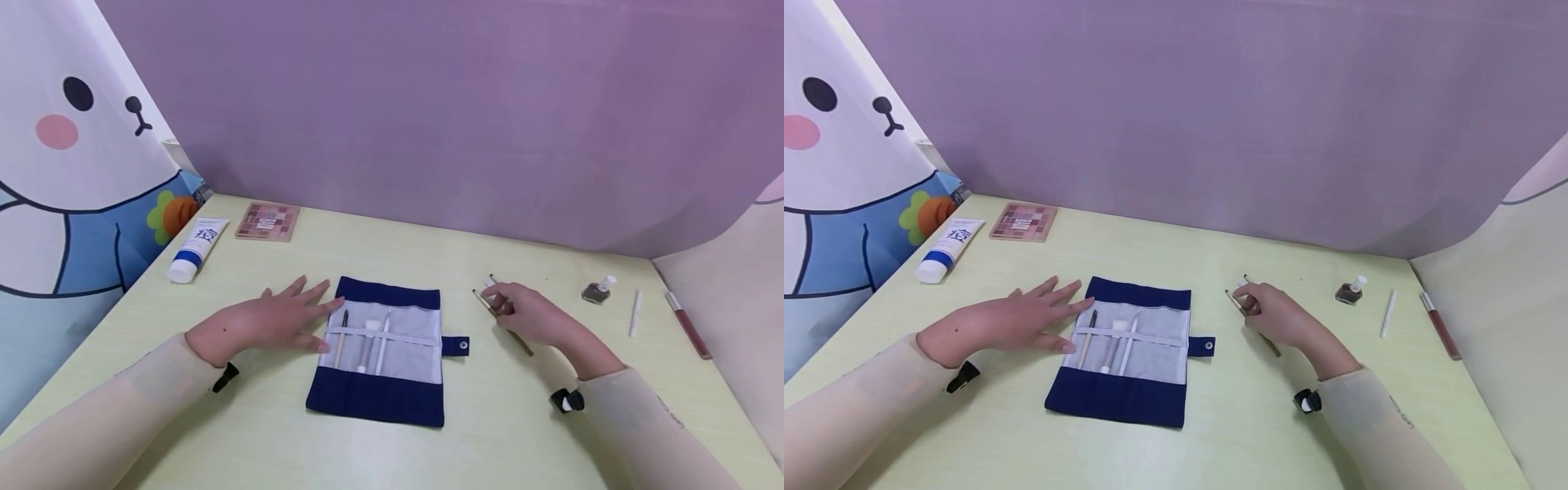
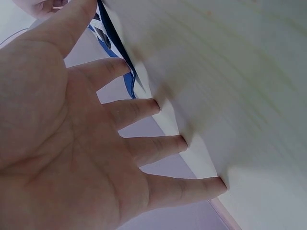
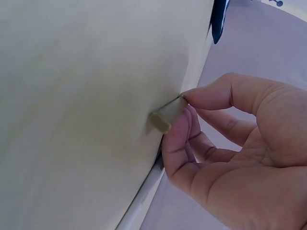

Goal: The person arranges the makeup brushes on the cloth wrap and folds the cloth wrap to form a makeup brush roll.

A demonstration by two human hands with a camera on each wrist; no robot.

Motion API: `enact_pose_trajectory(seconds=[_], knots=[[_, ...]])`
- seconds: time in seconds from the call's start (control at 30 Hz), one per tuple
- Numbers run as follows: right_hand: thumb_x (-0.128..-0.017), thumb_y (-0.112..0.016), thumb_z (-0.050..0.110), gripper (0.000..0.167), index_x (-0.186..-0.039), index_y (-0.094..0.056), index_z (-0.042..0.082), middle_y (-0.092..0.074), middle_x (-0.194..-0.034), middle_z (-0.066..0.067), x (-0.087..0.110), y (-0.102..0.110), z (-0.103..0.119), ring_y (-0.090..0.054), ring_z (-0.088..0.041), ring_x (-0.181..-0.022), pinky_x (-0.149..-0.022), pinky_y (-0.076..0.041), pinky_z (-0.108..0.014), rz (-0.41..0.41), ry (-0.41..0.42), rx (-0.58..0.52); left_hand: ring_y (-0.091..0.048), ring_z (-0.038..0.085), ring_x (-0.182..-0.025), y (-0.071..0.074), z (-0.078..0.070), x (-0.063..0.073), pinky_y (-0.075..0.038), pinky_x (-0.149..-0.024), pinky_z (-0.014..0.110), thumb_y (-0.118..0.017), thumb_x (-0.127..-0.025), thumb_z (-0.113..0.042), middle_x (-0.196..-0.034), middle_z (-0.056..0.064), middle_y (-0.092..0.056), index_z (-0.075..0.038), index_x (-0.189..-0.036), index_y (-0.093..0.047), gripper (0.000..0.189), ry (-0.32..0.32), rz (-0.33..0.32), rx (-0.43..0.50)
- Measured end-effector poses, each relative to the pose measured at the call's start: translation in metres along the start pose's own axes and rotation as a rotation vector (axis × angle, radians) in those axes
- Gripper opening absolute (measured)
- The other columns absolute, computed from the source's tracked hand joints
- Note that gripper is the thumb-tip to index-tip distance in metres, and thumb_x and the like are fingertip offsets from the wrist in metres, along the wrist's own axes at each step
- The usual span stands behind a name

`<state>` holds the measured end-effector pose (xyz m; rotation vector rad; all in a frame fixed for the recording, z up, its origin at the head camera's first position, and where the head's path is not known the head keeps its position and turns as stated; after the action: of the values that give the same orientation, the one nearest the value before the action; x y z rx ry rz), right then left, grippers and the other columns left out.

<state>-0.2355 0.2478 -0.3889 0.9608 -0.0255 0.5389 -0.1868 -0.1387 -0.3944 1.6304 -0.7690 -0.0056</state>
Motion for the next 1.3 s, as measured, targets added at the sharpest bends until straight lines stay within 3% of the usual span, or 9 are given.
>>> enact_pose_trajectory(seconds=[0.5,0.73,1.0,1.3], knots=[[-0.096,-0.066,0.001,0.046,-0.142,-0.063,-0.003,-0.071,-0.113,-0.017,0.0,0.001,0.002,-0.063,-0.024,-0.101,-0.079,-0.055,-0.032,0.001,-0.039,0.026,-0.011,0.06,-0.163,0.0,-0.001,0.001,-0.023,-0.111,0.093,-0.061,-0.1,-0.066,-0.182,0.017,-0.012,-0.031,-0.171,-0.028,0.086,0.0,0.006,0.001],[-0.097,-0.066,0.004,0.049,-0.145,-0.062,-0.003,-0.073,-0.121,-0.018,-0.003,0.004,0.006,-0.067,-0.028,-0.109,-0.086,-0.056,-0.035,-0.029,-0.014,0.005,-0.011,0.059,-0.163,0.001,-0.001,0.001,-0.023,-0.111,0.092,-0.061,-0.099,-0.067,-0.182,0.017,-0.012,-0.032,-0.171,-0.028,0.087,0.004,0.001,-0.006],[-0.1,-0.063,0.008,0.046,-0.145,-0.064,0.004,-0.07,-0.125,-0.017,-0.009,0.008,0.021,-0.065,-0.025,-0.11,-0.086,-0.055,-0.029,-0.05,0.014,-0.135,-0.011,0.059,-0.163,0.001,-0.001,0.001,-0.022,-0.111,0.093,-0.062,-0.099,-0.068,-0.182,0.016,-0.012,-0.032,-0.171,-0.028,0.087,0.004,0.001,0.004],[-0.101,-0.062,0.004,0.05,-0.15,-0.057,0.003,-0.057,-0.14,-0.027,-0.026,0.006,0.047,-0.068,-0.03,-0.111,-0.093,-0.064,-0.031,-0.008,0.064,-0.484,-0.01,0.059,-0.163,0.0,0.0,-0.001,-0.022,-0.111,0.092,-0.062,-0.099,-0.068,-0.182,0.017,-0.012,-0.032,-0.171,-0.028,0.087,0.013,0.004,-0.005]])
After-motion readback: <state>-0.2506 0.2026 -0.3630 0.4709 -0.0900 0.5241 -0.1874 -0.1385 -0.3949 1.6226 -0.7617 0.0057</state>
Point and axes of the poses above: each hand's wrist, its own x-axis away from the middle knuckle, its own y-axis out of the back of the hand, z = x × y, the point moved 6 cm from there along -x, towards the middle knuckle
